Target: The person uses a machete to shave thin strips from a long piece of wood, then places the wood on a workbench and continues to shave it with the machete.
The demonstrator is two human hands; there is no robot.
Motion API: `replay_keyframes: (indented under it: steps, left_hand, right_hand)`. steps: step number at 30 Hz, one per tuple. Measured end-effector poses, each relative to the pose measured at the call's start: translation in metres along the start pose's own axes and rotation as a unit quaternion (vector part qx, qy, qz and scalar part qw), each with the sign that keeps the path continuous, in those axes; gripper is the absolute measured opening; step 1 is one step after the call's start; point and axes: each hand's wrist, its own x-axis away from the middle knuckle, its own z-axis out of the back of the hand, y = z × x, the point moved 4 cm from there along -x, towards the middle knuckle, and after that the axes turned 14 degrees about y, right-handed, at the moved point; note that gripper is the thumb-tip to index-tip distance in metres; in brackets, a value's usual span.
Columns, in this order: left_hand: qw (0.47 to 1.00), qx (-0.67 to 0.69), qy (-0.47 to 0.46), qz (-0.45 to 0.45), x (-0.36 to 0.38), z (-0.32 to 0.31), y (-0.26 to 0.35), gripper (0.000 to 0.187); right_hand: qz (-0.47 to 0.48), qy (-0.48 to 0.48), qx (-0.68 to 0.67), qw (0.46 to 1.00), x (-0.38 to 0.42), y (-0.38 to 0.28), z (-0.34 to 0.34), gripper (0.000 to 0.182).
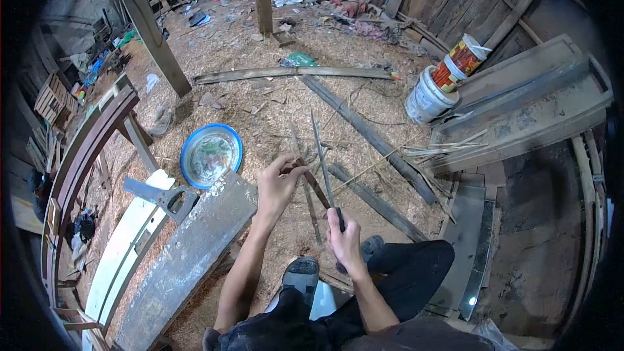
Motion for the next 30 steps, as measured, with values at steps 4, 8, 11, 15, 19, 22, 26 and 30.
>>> replay_keyframes:
  steps: [4,8,11,15,19,22,26,30]
  left_hand:
    - [1.000,0.009,-0.005,-0.019,0.002,-0.017,-0.005,0.018]
    - [0.999,0.021,0.018,-0.037,0.009,-0.034,-0.005,0.021]
    - [0.998,0.007,0.011,-0.062,0.009,-0.039,-0.004,0.026]
    - [0.993,0.067,-0.018,-0.096,0.016,-0.052,0.013,0.030]
    - [0.993,0.052,-0.032,-0.098,0.015,-0.054,0.009,0.035]
    - [0.993,0.067,-0.005,-0.093,0.017,-0.045,0.002,0.030]
    - [0.993,0.072,0.011,-0.093,0.016,-0.044,-0.004,0.024]
    - [0.992,0.049,-0.003,-0.120,0.020,-0.041,0.006,0.035]
  right_hand:
    - [0.060,0.015,-0.012,0.998,0.008,-0.016,-0.002,0.047]
    - [0.097,0.041,0.038,0.994,0.010,-0.003,-0.007,0.049]
    - [-0.020,0.031,0.028,0.999,0.003,0.041,0.005,0.048]
    - [-0.054,0.059,-0.062,0.995,0.020,-0.013,0.013,0.045]
    - [-0.060,0.060,-0.125,0.989,0.028,-0.015,0.007,0.050]
    - [-0.146,-0.003,-0.114,0.983,0.023,-0.018,0.010,0.053]
    - [-0.073,-0.003,-0.080,0.994,0.028,-0.049,0.009,0.053]
    - [-0.008,0.057,-0.085,0.995,0.033,-0.032,0.000,0.050]
